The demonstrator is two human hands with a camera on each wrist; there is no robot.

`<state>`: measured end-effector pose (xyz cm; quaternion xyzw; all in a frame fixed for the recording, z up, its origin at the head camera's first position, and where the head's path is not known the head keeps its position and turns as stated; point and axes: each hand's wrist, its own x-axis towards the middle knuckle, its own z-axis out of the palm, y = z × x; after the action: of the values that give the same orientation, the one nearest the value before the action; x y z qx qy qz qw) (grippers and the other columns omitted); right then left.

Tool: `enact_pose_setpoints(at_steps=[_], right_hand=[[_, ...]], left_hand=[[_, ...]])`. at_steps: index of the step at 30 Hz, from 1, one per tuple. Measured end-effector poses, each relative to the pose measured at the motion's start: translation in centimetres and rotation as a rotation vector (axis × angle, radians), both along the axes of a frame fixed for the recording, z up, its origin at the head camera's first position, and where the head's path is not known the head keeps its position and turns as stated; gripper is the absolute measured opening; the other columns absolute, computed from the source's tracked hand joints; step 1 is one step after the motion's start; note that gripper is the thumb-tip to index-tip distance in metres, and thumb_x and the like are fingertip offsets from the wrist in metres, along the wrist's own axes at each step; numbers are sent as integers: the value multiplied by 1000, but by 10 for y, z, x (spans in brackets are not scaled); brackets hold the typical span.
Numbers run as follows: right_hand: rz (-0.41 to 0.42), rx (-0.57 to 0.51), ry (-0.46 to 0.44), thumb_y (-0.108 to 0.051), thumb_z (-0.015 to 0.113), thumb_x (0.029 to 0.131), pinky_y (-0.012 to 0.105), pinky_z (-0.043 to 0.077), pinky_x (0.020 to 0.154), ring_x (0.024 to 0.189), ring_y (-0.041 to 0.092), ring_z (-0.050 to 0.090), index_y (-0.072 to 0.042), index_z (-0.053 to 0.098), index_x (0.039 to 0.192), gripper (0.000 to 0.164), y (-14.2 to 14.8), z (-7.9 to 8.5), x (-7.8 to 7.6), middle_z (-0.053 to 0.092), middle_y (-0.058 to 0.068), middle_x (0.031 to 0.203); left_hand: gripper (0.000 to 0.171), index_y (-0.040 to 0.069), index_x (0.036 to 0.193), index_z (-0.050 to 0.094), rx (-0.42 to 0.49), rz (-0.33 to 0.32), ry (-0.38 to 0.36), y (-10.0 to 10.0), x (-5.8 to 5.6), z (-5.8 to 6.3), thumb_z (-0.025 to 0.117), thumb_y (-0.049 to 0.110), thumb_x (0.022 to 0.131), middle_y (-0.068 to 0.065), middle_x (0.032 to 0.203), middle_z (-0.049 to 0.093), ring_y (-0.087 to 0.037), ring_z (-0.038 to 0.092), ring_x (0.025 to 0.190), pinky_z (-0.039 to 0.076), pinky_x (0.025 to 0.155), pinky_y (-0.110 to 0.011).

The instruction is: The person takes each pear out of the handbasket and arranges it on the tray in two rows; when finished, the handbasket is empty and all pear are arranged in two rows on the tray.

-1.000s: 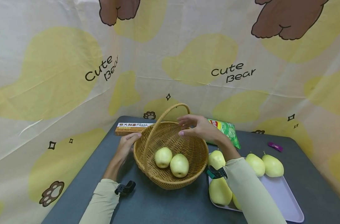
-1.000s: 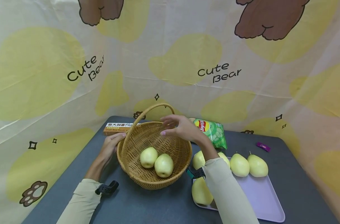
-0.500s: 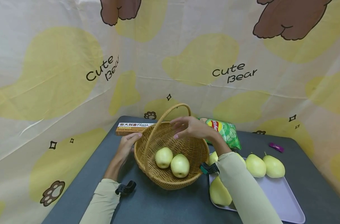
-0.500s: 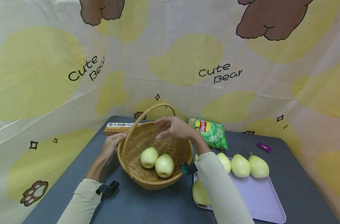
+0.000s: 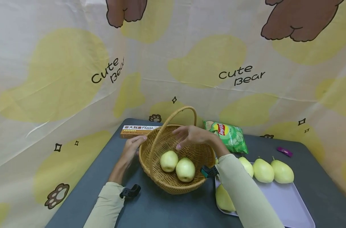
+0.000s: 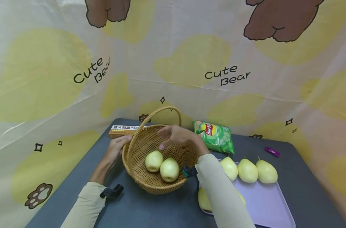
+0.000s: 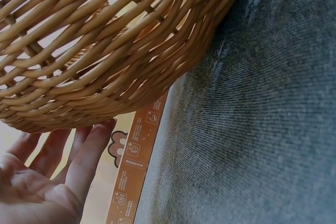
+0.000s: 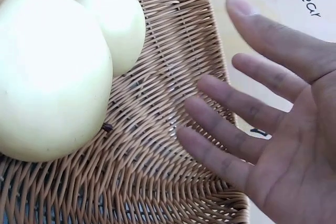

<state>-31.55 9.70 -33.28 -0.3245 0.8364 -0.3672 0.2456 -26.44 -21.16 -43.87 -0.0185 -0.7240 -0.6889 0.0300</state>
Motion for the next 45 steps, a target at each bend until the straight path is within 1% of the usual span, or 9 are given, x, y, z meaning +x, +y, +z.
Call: enact_pose_setpoints(at_steps=[5, 12, 19, 22, 28, 34, 38, 42, 45], right_hand=[[-1, 38, -9, -32, 86, 91, 54, 47, 117, 139, 35, 56, -12, 52, 157, 78, -1, -3, -1, 61, 17, 148], [32, 107, -31, -30, 86, 91, 51, 49, 114, 138, 35, 56, -11, 50, 158, 78, -7, -5, -6, 61, 19, 148], [68, 212, -9, -31, 84, 94, 47, 53, 112, 134, 31, 60, -12, 53, 156, 73, -15, -9, -8, 65, 15, 144], [76, 225, -55, -30, 84, 94, 44, 55, 109, 133, 29, 61, -11, 53, 156, 72, -19, -12, -8, 65, 16, 144], [86, 235, -141, -26, 85, 93, 39, 57, 105, 126, 26, 66, -8, 56, 153, 70, -24, -17, -10, 66, 18, 142], [131, 273, -87, -28, 89, 89, 39, 53, 112, 134, 24, 60, -12, 64, 146, 64, -28, -20, -11, 67, 8, 142], [150, 273, -68, -29, 91, 86, 40, 50, 114, 139, 25, 55, -16, 66, 145, 66, -31, -21, -10, 65, 1, 145], [160, 294, -67, -30, 92, 84, 41, 49, 115, 140, 26, 54, -17, 63, 149, 72, -34, -22, -9, 63, -1, 147], [173, 309, -63, -29, 92, 85, 42, 50, 114, 138, 27, 56, -15, 60, 151, 75, -37, -23, -8, 63, 3, 147]], left_hand=[[47, -8, 137, 65, 6, 6, 8, 0, -1, 0, 61, 29, 108, -17, 121, 71, -9, 74, 87, 66, 71, -29], [45, -7, 137, 66, -4, 4, 11, 1, -1, -1, 58, 28, 109, -26, 131, 66, -8, 73, 88, 65, 70, -27], [44, -8, 134, 67, 14, 19, 9, 2, 0, 0, 60, 26, 108, -15, 120, 71, -9, 73, 86, 65, 69, -29], [44, -8, 134, 67, 20, 16, 9, 2, 0, 0, 61, 27, 108, -14, 120, 72, -9, 73, 88, 66, 70, -29], [46, -6, 136, 67, 6, 18, -4, 2, -1, 0, 61, 29, 108, -21, 129, 70, -9, 74, 90, 66, 73, -30], [49, -5, 138, 66, -11, 19, -8, 2, -2, 0, 62, 33, 108, -21, 132, 69, -9, 74, 91, 66, 74, -29], [47, -5, 137, 67, -4, 16, -1, 2, -2, 0, 62, 32, 108, -20, 129, 70, -10, 75, 90, 66, 74, -30], [47, -5, 136, 67, 9, 18, -2, 2, -2, 0, 63, 31, 107, -18, 127, 71, -10, 75, 89, 66, 73, -31], [47, -5, 137, 67, 12, 21, -5, 1, -3, -1, 63, 31, 107, -19, 128, 71, -10, 74, 89, 66, 73, -30]])
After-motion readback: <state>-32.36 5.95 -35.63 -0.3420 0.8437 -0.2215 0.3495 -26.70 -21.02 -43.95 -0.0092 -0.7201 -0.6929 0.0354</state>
